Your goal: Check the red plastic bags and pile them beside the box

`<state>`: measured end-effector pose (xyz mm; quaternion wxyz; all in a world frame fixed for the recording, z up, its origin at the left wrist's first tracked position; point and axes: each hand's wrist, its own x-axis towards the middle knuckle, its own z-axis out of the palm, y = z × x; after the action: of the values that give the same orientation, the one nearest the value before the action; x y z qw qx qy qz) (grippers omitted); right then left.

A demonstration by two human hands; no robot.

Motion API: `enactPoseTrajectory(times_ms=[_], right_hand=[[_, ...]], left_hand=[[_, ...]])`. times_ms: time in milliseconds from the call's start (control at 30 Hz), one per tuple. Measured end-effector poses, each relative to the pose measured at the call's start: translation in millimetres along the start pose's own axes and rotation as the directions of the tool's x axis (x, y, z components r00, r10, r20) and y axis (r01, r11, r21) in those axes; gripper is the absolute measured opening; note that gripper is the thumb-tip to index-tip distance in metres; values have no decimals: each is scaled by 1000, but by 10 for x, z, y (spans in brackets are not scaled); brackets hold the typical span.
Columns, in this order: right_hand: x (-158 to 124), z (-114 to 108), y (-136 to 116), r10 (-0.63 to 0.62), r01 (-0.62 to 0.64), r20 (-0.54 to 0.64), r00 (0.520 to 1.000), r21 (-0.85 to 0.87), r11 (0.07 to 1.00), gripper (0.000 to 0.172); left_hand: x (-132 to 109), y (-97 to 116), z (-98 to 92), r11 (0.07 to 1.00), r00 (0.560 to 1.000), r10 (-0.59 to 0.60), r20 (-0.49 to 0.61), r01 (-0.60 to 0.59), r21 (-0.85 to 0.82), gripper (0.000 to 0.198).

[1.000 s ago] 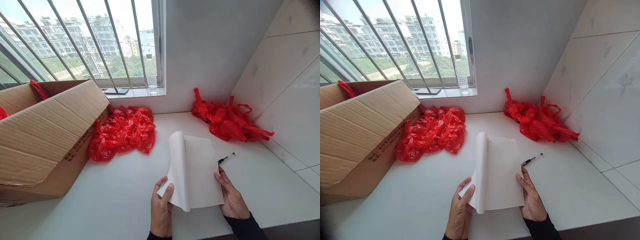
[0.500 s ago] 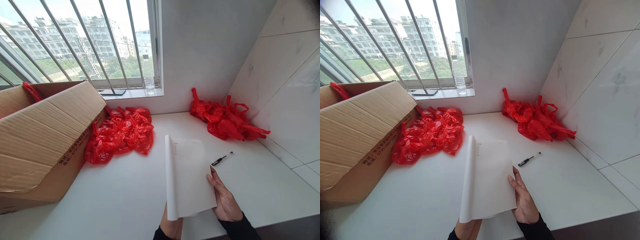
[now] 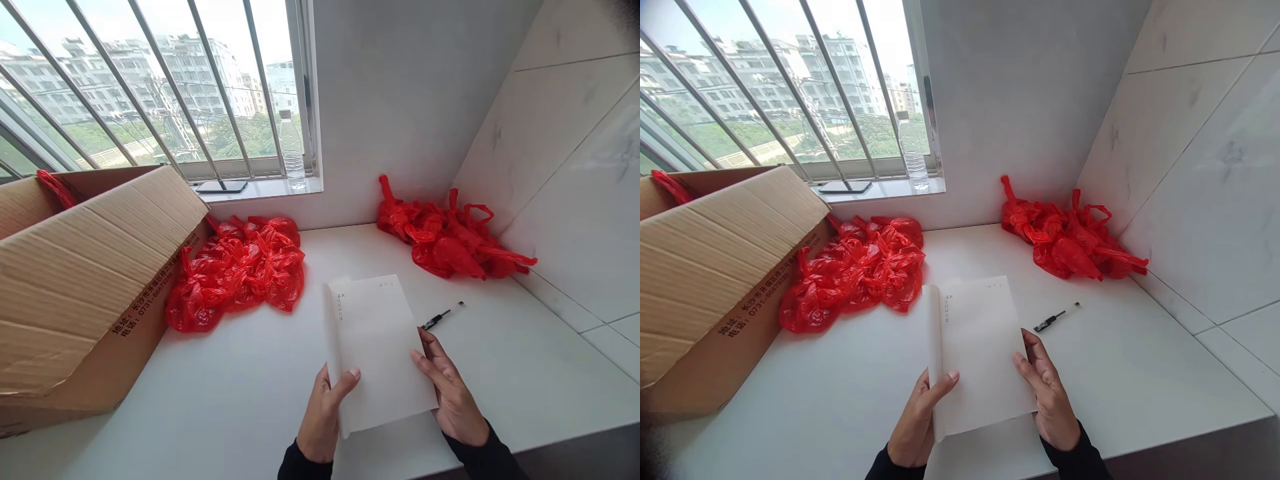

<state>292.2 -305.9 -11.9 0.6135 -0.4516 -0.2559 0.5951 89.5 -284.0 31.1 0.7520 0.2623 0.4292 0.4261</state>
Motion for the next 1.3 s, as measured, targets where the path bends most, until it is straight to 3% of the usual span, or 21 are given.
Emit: enactPoseTrajectory(times_ms=[100,167,333,600,900,1067,1133,1300], right_hand=[[13,11,11,-81,71,-78,994,-128,989,51],[4,41,-13,-70,54,-102,992,-147,988,58],[-113,206,-133,-54,51,-28,998,-75,996,56],[-185,269,-141,-207,197,-28,978,-206,959,37],[-224,210,-4,-170,153,-38,985,-283,947,43],[-189,239,18,-126,116,-38,991,-207,971,53],[-145,253,13,-108,97,-46,993,-197,976,58],[174,197,-75,-85,82,-8,996,-183,980,61]], left_hand=[[44,-34,14,999,999,26,29,-27,27,45],[67,-32,17,998,997,53,49,-55,40,47],[116,-11,-22,976,977,200,76,-205,70,65],[86,-22,-57,906,952,299,60,-303,294,43],[123,-140,-105,903,954,287,84,-298,308,43],[130,-85,33,905,926,372,-71,-344,249,42],[165,-57,101,910,921,373,-114,-340,235,42],[397,-14,140,868,919,387,-71,-337,364,49]])
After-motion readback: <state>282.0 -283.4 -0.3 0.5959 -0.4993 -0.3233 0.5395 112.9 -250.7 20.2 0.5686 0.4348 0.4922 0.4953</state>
